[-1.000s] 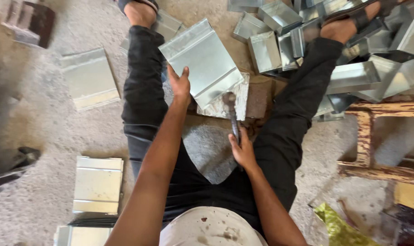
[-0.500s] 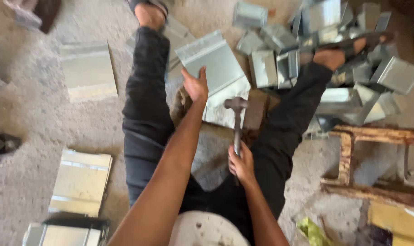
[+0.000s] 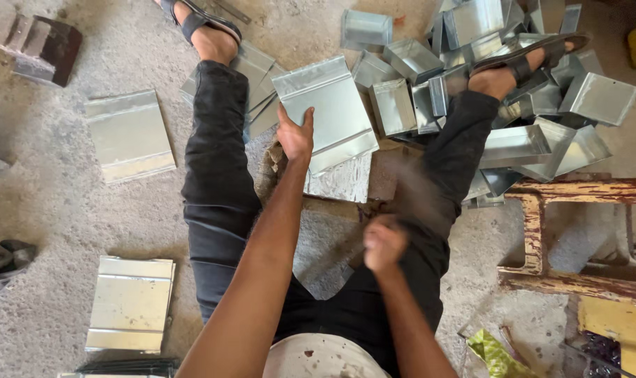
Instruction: The person sits on the floor and uses a hammer to strike a rectangular metal piece resting on a wooden block. They repeatedly hit the metal piece to flatten or shape it, occasionally adjusting its position with their left hand.
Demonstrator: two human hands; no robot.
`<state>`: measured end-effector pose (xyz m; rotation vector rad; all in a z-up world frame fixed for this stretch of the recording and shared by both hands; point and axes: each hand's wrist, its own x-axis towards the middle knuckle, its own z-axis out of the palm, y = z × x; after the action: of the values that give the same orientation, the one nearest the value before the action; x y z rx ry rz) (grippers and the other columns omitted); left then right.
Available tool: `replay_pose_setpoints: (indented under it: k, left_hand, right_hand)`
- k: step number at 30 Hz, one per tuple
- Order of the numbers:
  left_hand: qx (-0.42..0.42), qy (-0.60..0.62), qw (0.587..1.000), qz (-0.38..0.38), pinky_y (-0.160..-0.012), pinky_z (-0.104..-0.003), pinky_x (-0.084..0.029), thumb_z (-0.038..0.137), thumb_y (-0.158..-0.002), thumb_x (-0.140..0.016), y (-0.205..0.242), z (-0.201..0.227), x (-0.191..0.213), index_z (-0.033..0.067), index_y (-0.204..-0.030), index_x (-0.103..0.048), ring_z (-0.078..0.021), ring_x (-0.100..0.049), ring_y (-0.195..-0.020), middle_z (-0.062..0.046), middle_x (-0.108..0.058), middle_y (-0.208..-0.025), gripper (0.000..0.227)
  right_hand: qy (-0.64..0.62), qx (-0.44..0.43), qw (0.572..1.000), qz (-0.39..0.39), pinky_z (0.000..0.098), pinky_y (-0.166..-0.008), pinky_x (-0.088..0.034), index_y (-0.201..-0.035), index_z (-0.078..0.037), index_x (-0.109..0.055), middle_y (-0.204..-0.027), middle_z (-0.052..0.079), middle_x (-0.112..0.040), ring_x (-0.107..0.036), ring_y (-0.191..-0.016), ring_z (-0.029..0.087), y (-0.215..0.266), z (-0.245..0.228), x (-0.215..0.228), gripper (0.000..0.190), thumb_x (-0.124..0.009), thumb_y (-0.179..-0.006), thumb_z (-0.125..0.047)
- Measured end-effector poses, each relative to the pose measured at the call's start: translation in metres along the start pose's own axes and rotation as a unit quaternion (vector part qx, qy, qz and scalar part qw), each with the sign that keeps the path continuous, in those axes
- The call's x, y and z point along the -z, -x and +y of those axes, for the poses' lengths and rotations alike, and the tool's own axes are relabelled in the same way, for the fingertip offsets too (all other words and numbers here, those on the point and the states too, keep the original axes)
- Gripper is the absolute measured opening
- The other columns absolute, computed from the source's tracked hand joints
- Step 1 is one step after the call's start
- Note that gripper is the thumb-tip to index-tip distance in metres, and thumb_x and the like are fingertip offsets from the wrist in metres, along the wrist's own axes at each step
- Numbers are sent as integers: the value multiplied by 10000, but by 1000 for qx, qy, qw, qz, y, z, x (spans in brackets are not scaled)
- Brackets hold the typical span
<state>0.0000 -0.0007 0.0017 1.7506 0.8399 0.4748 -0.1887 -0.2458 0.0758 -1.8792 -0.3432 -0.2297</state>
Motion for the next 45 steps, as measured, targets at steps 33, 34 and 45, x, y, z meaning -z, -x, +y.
replay_pose_setpoints:
  k: [33, 34, 45]
  left_hand:
    - [-4, -92, 996, -10, -602, -459, -628, 424, -897, -766, -8, -20, -9, -84, -1372, -434, -376, -739, -619, -259, -735, -762, 771]
    - [-58, -75, 995, 23, -622, -456, -632, 414, -896, -782, -6, -23, -10, -80, -1343, -465, -381, -745, -660, -262, -739, -800, 738]
    - [-19, -72, 997, 30, -780, -540, -567, 440, -891, -794, -8, -19, -11, -35, -1310, -506, -505, -700, -863, -324, -718, -938, 696]
  right_hand:
    - [-217, 136, 952, 168, 273, -369, -288, -987, -115, -423, -579, 15, -352, -295, -397, 112, -68, -145, 109, 613, -389, -1024, -726]
    - [-191, 176, 943, 206, 271, -361, -283, -979, -124, -392, -559, 11, -350, -280, -368, 105, -66, -144, 104, 621, -370, -995, -744]
    - [-43, -316, 945, -65, 235, -386, -346, -939, -89, -595, -626, -33, -516, -442, -455, 53, -26, -22, 25, 422, -536, -1016, -500]
